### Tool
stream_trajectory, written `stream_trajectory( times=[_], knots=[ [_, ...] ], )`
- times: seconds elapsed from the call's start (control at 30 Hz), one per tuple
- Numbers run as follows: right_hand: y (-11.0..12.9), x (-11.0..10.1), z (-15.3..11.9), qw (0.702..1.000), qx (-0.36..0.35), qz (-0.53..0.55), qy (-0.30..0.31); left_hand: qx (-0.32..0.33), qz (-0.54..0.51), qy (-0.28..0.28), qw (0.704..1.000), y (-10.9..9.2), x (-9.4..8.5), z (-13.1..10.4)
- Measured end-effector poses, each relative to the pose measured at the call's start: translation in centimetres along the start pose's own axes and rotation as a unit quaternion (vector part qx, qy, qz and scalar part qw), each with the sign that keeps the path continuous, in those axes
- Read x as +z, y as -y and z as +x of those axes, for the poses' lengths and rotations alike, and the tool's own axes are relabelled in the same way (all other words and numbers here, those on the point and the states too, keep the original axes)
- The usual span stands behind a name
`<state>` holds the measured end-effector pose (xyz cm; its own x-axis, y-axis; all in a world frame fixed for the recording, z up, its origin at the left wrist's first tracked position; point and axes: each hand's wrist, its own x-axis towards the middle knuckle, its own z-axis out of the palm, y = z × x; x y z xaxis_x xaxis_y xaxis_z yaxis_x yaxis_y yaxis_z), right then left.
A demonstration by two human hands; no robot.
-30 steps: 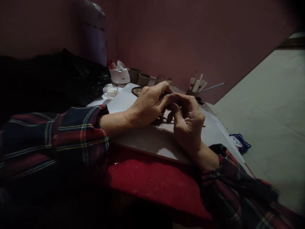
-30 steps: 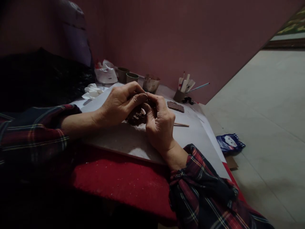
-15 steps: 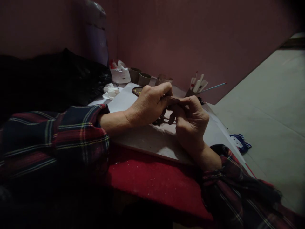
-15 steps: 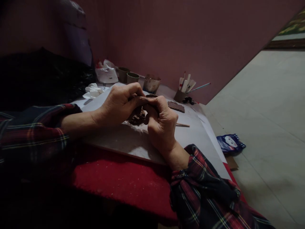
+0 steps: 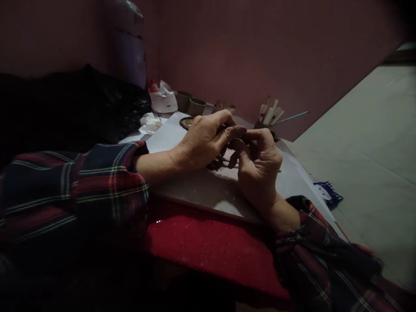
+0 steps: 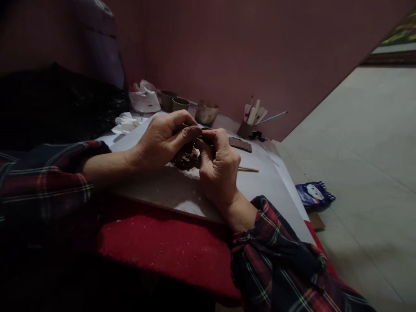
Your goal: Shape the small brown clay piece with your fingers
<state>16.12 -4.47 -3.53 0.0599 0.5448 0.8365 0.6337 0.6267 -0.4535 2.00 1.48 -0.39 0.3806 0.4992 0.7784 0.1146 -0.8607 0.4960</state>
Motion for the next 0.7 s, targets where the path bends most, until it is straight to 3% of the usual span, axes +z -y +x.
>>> stream_trajectory(
  times=[0.7],
  knots=[
    [0.05,-0.06,0.0,0.999,0.014,-0.016,0.029,-0.011,0.005,0.001,1.0,-0.06,0.07,-0.15]
  ],
)
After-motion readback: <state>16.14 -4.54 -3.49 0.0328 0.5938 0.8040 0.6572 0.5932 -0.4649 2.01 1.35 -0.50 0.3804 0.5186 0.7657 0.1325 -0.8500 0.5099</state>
